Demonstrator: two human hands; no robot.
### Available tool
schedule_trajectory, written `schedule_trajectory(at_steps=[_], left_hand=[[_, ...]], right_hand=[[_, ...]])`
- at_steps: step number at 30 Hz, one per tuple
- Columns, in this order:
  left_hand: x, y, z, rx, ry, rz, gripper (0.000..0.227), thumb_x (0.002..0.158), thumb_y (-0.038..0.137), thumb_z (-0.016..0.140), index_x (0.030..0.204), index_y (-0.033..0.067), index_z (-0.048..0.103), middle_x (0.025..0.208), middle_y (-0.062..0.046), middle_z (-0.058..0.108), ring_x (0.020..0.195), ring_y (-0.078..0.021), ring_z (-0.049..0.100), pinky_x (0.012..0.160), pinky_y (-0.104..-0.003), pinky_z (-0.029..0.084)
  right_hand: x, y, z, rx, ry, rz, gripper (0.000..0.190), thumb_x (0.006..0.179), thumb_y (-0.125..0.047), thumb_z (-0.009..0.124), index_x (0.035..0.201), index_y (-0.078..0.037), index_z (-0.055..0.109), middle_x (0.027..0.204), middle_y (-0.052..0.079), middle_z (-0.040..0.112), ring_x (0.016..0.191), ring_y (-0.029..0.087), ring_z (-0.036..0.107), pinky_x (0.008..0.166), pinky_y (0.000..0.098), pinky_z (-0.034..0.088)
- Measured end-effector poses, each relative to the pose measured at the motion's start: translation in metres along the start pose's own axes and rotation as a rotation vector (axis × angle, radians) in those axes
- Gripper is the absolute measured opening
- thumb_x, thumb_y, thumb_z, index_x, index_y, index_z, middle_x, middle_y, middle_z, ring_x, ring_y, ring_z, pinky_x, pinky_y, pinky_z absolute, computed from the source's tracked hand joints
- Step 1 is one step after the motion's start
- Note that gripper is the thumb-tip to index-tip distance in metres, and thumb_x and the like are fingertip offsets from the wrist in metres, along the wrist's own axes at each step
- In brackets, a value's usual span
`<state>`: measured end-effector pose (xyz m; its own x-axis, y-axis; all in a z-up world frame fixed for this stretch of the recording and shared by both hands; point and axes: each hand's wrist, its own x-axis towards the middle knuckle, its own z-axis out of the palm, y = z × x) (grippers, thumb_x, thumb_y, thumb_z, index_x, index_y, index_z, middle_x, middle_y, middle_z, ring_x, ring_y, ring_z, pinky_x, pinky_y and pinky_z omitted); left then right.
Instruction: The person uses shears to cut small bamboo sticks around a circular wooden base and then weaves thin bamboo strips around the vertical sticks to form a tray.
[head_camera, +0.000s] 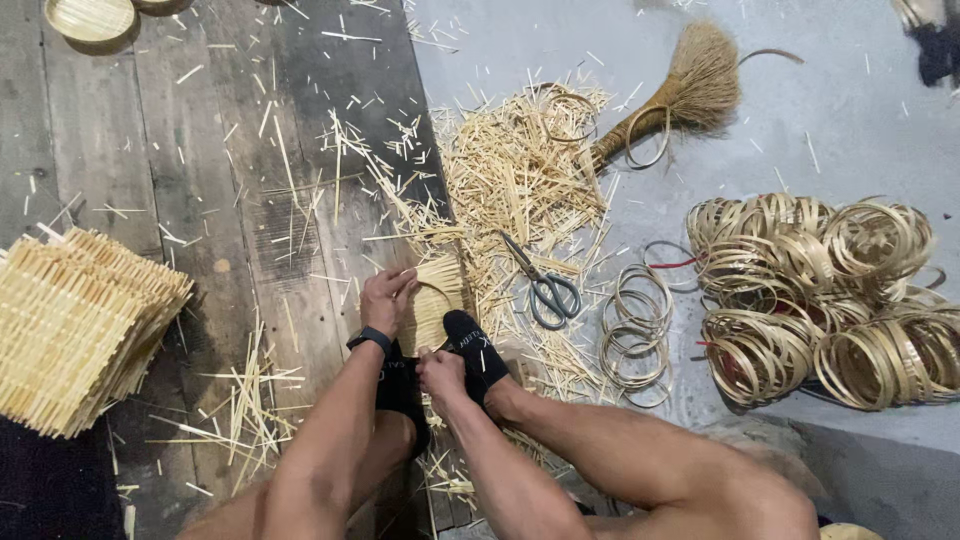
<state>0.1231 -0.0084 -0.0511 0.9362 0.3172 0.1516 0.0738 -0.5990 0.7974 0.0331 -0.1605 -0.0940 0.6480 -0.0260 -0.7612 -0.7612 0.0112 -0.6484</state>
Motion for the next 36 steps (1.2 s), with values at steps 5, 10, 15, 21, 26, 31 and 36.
schedule_trajectory(at_steps=[5,10,15,21,26,31,36], left_hand=[[0.003,0.009,-0.004,0.022,0.055,0.011,0.022,0.084,0.026,0.081,0.104,0.0178,0.082,0.112,-0.009,0.069,0.105,-0.0321,0.062,0.09,-0.04,0.052],[0.012,0.007,-0.011,-0.005,-0.137,-0.168,0.018,0.087,0.026,0.082,0.104,0.0195,0.082,0.11,-0.007,0.066,0.094,-0.0245,0.067,0.08,-0.036,0.055],[0.011,-0.014,-0.001,-0.359,-0.136,-0.159,0.024,0.088,0.024,0.077,0.111,0.0188,0.078,0.119,-0.007,0.06,0.097,-0.0217,0.067,0.082,-0.032,0.055],[0.009,-0.025,0.001,-0.087,-0.167,0.028,0.022,0.097,0.029,0.068,0.111,0.0188,0.081,0.126,-0.007,0.063,0.104,-0.029,0.067,0.09,-0.037,0.054],[0.008,-0.019,-0.001,0.023,-0.182,0.07,0.027,0.101,0.031,0.059,0.107,0.0139,0.079,0.122,-0.01,0.067,0.101,-0.0357,0.063,0.09,-0.041,0.051],[0.02,-0.015,0.001,-0.093,-0.263,-0.346,0.033,0.093,0.039,0.068,0.103,0.0092,0.078,0.088,-0.013,0.075,0.079,-0.0276,0.072,0.072,-0.039,0.054],[0.027,-0.035,0.014,-0.173,-0.245,-0.382,0.033,0.088,0.039,0.073,0.096,0.0072,0.081,0.086,-0.014,0.078,0.076,-0.0239,0.074,0.071,-0.036,0.055]], right_hand=[[-0.009,-0.011,-0.003,-0.369,0.07,-0.249,0.041,0.095,-0.033,0.072,0.073,0.001,0.071,0.061,0.008,0.066,0.053,0.014,0.057,0.05,0.0337,0.045],[-0.009,-0.007,-0.01,-0.475,0.043,-0.406,0.04,0.096,-0.034,0.071,0.077,0.001,0.071,0.059,0.01,0.065,0.052,0.015,0.059,0.053,0.0343,0.046],[-0.009,-0.002,-0.005,-0.424,0.183,-0.368,0.041,0.09,-0.033,0.076,0.077,0.005,0.068,0.065,0.016,0.068,0.058,0.019,0.061,0.058,0.04,0.051],[-0.045,-0.069,-0.01,-0.636,0.019,-0.355,0.042,0.096,-0.036,0.07,0.077,0.001,0.076,0.064,0.018,0.067,0.06,0.021,0.068,0.064,0.0374,0.053],[-0.014,-0.132,-0.02,-0.667,0.417,-1.055,0.026,0.085,-0.024,0.079,0.086,0.002,0.078,0.073,0.02,0.069,0.068,0.028,0.063,0.062,0.0391,0.049],[0.036,-0.134,-0.02,-0.39,0.119,-0.392,0.026,0.08,-0.028,0.089,0.086,-0.002,0.083,0.073,0.009,0.076,0.063,0.016,0.064,0.06,0.032,0.051],[0.055,-0.144,-0.027,-0.099,0.015,-0.06,0.024,0.072,-0.017,0.091,0.079,0.002,0.079,0.075,0.008,0.076,0.062,0.017,0.067,0.059,0.0331,0.055]])
